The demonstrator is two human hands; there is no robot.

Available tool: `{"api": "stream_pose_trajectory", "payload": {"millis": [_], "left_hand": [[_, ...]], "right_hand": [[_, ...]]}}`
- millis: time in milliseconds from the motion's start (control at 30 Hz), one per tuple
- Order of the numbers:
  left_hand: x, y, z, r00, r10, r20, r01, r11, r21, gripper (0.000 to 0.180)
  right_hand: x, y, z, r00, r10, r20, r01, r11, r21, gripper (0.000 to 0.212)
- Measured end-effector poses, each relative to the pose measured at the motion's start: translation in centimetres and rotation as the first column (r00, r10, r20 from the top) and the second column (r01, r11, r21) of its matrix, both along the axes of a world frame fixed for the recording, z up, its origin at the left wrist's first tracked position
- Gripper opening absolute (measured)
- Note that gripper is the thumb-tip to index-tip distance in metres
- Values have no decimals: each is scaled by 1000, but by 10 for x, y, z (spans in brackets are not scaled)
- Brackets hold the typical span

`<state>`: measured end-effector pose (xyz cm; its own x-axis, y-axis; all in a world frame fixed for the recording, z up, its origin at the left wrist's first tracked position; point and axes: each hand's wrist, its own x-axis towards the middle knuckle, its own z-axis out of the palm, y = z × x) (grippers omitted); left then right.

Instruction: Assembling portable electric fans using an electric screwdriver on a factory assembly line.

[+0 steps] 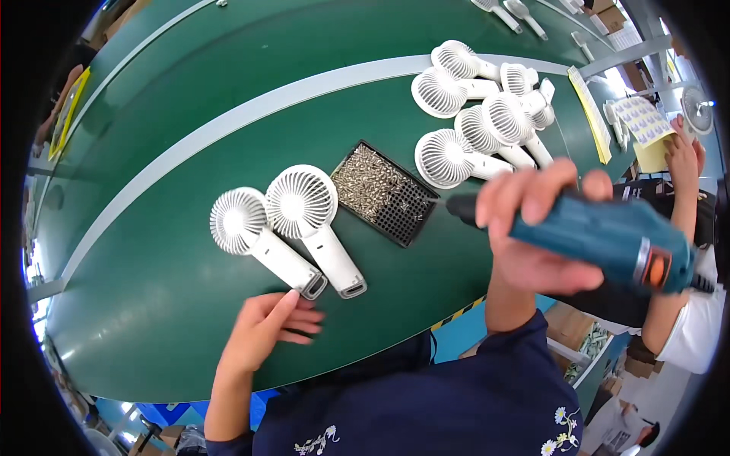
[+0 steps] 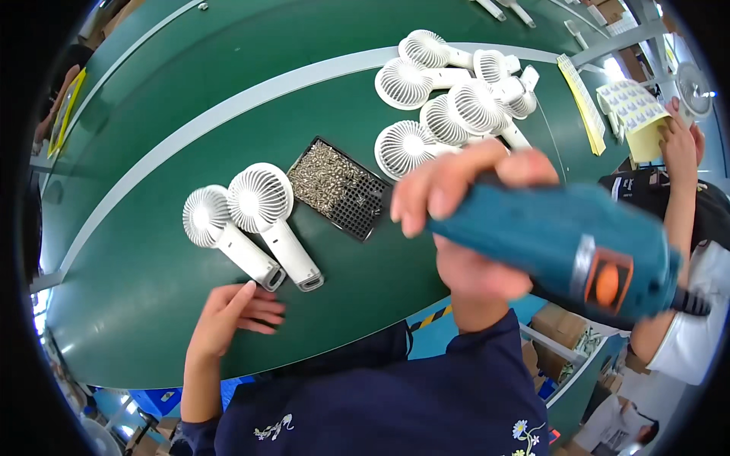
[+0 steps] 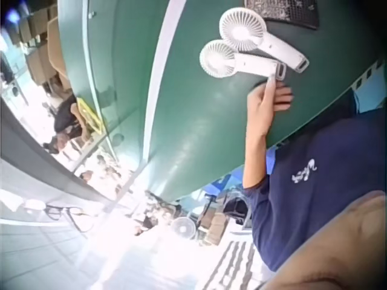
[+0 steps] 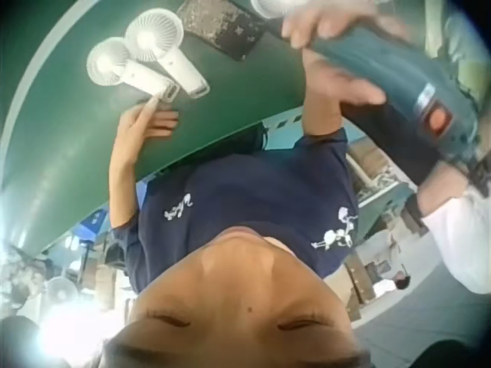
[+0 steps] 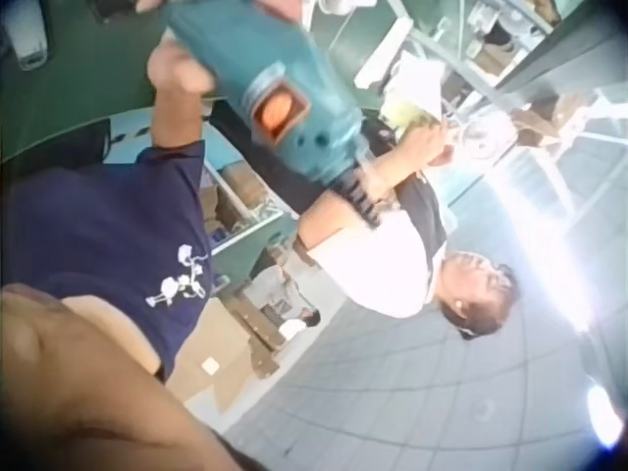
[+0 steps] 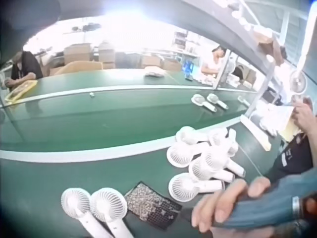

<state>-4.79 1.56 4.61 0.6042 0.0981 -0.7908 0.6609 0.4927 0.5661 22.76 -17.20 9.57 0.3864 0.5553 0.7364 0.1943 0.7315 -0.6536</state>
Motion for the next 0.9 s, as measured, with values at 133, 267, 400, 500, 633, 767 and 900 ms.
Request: {"api": "stream_pose_trajectory", "payload": {"millis": [133, 267, 400, 500, 633, 767, 900], "left_hand": [[-7, -24, 20, 918, -312, 244, -202, 161, 966, 40], [56, -27, 29, 809, -565, -159, 24, -240, 971, 69], [82, -5, 5, 871, -477, -120, -5, -252, 968, 69], [77, 2, -6, 916, -369, -159, 54, -280, 958, 68], [76, 0, -4, 915, -294, -276, 174, -328, 928, 64], [76, -2, -8, 923, -278, -267, 164, -343, 925, 64], [74, -5, -6, 935, -275, -221, 118, -346, 931, 64]], "right_hand": [[10, 28, -32, 993, -101, -65, 104, 994, 37, 84], [11, 17, -53, 935, -156, -319, 163, 987, -3, 90], [16, 11, -55, 912, -214, -351, 228, 974, -1, 91], [16, 10, -58, 886, -235, -399, 254, 967, -6, 88], [23, 10, -60, 881, -212, -422, 238, 971, 10, 84], [22, 11, -62, 873, -197, -447, 210, 977, -19, 82], [8, 11, -46, 856, -51, -515, 110, 990, 84, 76]]}}
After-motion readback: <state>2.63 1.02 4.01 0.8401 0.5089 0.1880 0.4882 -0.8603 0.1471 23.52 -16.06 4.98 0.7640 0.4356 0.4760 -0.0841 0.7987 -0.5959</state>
